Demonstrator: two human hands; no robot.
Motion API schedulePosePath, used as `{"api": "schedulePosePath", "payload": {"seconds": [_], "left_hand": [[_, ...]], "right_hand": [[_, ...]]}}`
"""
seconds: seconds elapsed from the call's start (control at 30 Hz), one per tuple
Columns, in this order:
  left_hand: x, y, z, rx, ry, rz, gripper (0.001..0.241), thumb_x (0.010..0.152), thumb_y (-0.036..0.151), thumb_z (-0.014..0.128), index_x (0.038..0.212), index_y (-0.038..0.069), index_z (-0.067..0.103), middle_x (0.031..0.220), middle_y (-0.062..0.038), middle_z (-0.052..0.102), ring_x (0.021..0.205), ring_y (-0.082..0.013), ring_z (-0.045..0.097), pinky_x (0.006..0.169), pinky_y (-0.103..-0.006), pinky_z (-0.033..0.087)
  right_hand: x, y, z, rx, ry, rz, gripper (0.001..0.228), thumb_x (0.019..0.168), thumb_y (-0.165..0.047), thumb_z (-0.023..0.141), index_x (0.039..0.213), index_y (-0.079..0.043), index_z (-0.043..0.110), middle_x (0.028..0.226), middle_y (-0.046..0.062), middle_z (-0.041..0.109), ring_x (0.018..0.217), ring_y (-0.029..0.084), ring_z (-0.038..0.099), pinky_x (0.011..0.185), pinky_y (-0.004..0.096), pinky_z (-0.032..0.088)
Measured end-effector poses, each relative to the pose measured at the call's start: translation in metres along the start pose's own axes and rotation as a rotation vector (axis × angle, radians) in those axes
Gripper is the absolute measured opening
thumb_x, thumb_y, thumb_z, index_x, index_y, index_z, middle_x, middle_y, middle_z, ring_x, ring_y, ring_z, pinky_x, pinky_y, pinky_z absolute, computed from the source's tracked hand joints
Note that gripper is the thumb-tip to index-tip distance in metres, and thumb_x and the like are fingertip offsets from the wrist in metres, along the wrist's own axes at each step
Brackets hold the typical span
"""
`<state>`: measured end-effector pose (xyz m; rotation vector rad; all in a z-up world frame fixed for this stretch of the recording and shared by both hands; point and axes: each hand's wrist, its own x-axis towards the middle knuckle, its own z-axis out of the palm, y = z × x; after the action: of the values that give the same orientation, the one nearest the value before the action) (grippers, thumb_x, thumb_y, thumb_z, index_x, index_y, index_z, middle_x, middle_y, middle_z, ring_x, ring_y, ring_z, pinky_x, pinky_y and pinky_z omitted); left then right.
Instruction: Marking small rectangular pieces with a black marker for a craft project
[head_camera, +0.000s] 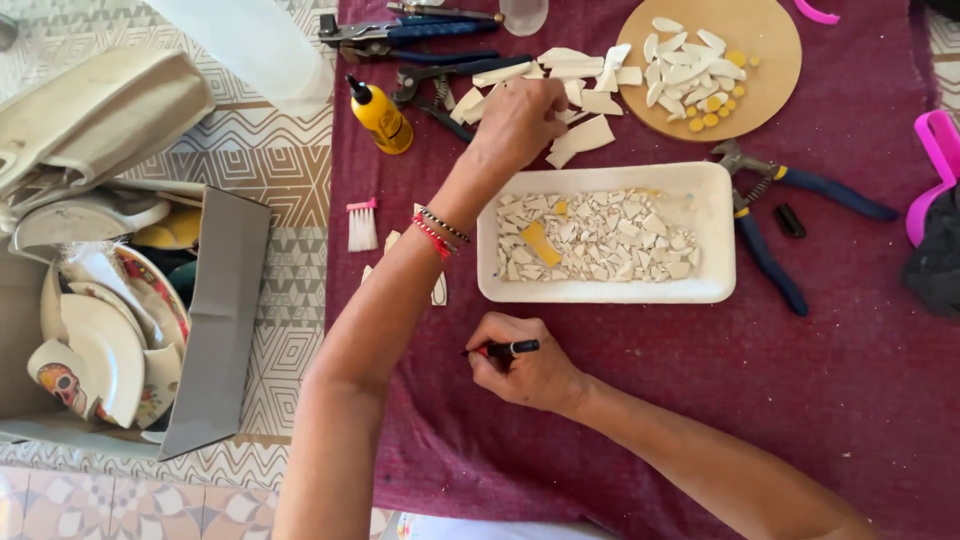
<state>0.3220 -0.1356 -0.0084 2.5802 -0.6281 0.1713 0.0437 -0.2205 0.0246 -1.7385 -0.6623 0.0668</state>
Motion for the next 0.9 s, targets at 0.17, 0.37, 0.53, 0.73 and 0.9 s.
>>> {"api": "schedulePosePath", "payload": {"seconds": [0.17,0.37,0.53,0.73,0.9], "left_hand": [[-0.020,0.025,-0.058,-0.671,-0.173,-0.250,0.024,0.088,0.003,0.071,0.112,0.000,0.071,0.090,-0.011,0.078,0.077,-0.0181,0.076,0.069,-0.0286,0.064],[-0.046,0.023,-0.075,-1.385,-0.219,-0.439,0.035,0.086,0.000,0.077,0.119,-0.003,0.070,0.091,-0.012,0.076,0.077,-0.0203,0.078,0.074,-0.0289,0.069],[-0.088,0.033,-0.103,-1.470,-0.156,-0.341,0.045,0.084,-0.002,0.071,0.128,0.006,0.070,0.084,0.002,0.066,0.077,-0.0160,0.076,0.075,-0.0257,0.065],[-0.187,0.055,-0.147,-0.948,0.093,0.014,0.011,0.090,0.004,0.070,0.096,0.013,0.069,0.074,0.007,0.061,0.063,0.0018,0.041,0.054,-0.0188,0.031],[-0.272,0.048,-0.119,-0.149,0.611,0.454,0.007,0.093,0.004,0.076,0.099,0.005,0.080,0.096,-0.014,0.071,0.080,-0.0268,0.072,0.067,-0.0342,0.061]], "right_hand": [[0.000,-0.001,-0.001,-0.001,0.011,-0.027,0.004,0.085,-0.006,0.067,0.088,-0.007,0.064,0.073,0.002,0.062,0.059,0.015,0.056,0.054,0.030,0.045],[0.000,0.001,-0.001,-0.012,-0.021,-0.016,0.004,0.085,-0.007,0.067,0.089,-0.008,0.066,0.075,0.002,0.064,0.060,0.015,0.058,0.056,0.030,0.046],[-0.002,0.004,0.003,0.044,-0.019,0.024,0.005,0.087,-0.008,0.068,0.092,-0.008,0.070,0.077,0.002,0.066,0.065,0.013,0.059,0.061,0.028,0.046],[-0.008,0.004,0.004,0.031,0.113,0.038,0.005,0.091,-0.006,0.063,0.090,-0.004,0.069,0.085,0.009,0.070,0.074,0.018,0.064,0.070,0.030,0.051],[-0.014,0.022,0.001,0.136,0.415,-0.101,0.015,0.108,-0.009,0.051,0.106,0.005,0.055,0.090,0.015,0.058,0.046,0.011,0.054,0.046,0.024,0.045]]}}
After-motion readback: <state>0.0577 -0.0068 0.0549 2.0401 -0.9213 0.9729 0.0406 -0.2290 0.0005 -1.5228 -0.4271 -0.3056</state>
